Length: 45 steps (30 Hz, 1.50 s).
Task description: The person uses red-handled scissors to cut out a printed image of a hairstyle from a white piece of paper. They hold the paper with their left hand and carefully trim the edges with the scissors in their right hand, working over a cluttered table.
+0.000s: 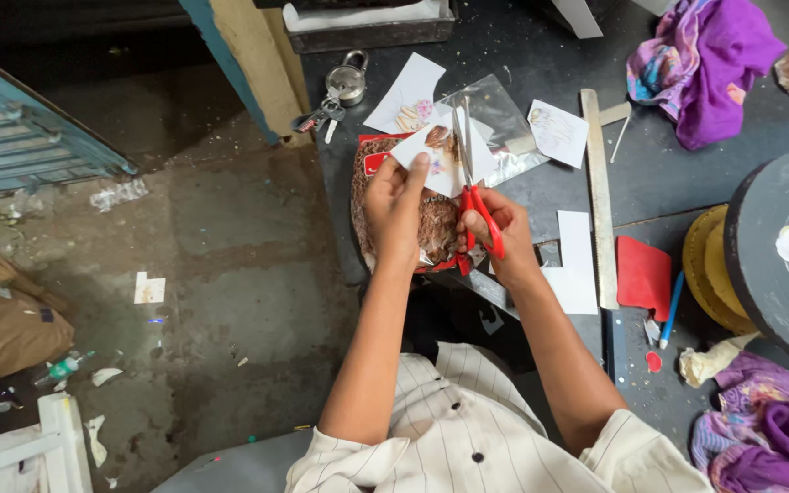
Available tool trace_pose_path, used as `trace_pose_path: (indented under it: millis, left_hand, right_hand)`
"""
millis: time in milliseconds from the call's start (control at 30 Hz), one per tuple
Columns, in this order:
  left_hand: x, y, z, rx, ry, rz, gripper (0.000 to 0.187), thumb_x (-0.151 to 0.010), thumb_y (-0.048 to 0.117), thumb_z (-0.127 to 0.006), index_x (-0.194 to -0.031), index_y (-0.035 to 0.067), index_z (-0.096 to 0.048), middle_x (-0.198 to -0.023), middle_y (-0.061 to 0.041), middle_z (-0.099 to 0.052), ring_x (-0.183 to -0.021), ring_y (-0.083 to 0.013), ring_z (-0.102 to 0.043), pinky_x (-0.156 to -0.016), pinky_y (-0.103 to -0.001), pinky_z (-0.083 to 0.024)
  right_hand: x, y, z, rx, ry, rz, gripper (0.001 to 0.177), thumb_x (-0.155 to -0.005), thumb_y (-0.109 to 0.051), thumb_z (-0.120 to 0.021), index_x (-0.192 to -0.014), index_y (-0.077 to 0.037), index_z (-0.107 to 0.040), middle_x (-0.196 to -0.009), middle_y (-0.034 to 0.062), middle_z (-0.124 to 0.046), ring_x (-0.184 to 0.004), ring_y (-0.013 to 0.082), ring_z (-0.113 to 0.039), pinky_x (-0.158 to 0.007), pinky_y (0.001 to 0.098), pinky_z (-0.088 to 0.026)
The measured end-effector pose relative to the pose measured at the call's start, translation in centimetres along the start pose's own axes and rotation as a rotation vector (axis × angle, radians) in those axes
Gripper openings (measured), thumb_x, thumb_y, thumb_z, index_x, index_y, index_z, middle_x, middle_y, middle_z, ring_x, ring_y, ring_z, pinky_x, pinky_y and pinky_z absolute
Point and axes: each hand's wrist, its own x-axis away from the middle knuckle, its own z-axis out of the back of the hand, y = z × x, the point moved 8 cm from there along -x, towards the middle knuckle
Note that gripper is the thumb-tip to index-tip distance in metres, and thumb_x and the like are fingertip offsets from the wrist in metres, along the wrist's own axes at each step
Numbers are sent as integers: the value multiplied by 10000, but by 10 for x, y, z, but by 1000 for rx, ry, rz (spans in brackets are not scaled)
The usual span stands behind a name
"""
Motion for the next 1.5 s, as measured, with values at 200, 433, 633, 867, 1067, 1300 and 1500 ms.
trace_pose_path:
  millis: [200, 433, 633, 867, 1067, 1300, 1500]
  left_hand:
    - [6, 0, 10, 59, -24, -31, 370, -1050, 242, -635, -1328, -3, -636, -1088, -69, -697, -897, -110, -667, -739, -283, -580]
    - [7, 4, 9, 71, -24, 56, 415, -1058, 350, -497, -1321, 31, -530, -1049, -111, -712, -787, -183, -733, -589, -314, -617]
    - [9, 12, -2, 26, -105, 15, 405, -1020, 145, -652, -1375, 36, -492, -1083, -161, -697, -854, -201, -735, -689, -303, -618]
    - [10, 12, -7, -12, -188, -32, 481, -959, 51, -692, -1373, 54, -448, -1131, -102, -697, -955, -145, -691, -720, -291, -611]
    - [9, 6, 2, 86, -140, -23, 270, -1019, 86, -648, -1270, 10, -585, -998, -49, -660, -774, -96, -595, -612, -277, -550]
    - [17, 16, 10, 144, -54, -120, 291, -1076, 191, -610, -1311, 22, -580, -914, -25, -627, -678, -81, -552, -574, -268, -529]
    - [17, 19, 10, 71, -18, -157, 480, -1078, 260, -578, -1494, 49, -466, -898, -39, -632, -621, -80, -564, -551, -271, -554]
  right_hand:
    - [3, 7, 2, -1, 58, 17, 492, -900, -264, -805, -1246, 46, -644, -834, 53, -665, -657, 128, -631, -608, 268, -541]
    - [2, 0, -2, -31, 8, -5, 485, -907, -261, -779, -1263, 39, -642, -814, 60, -670, -641, 134, -641, -603, 270, -559]
    - [0, -3, -2, -36, 9, -10, 421, -923, -201, -764, -1248, 45, -659, -801, 50, -671, -629, 118, -634, -583, 253, -541]
    - [-1, -4, -4, -19, 50, -15, 397, -916, -197, -781, -1206, 52, -672, -773, 36, -663, -601, 104, -619, -544, 247, -528]
    - [3, -7, -3, -17, 69, 18, 426, -919, -201, -779, -1244, 53, -671, -832, 29, -671, -675, 95, -639, -584, 249, -541]
    - [4, -8, -9, 19, -52, 5, 477, -909, -240, -786, -1253, 61, -651, -817, 46, -650, -654, 117, -620, -564, 257, -530]
    - [9, -6, -5, -20, -234, 7, 617, -880, -360, -814, -1252, 98, -634, -808, 84, -646, -633, 163, -618, -562, 274, -518]
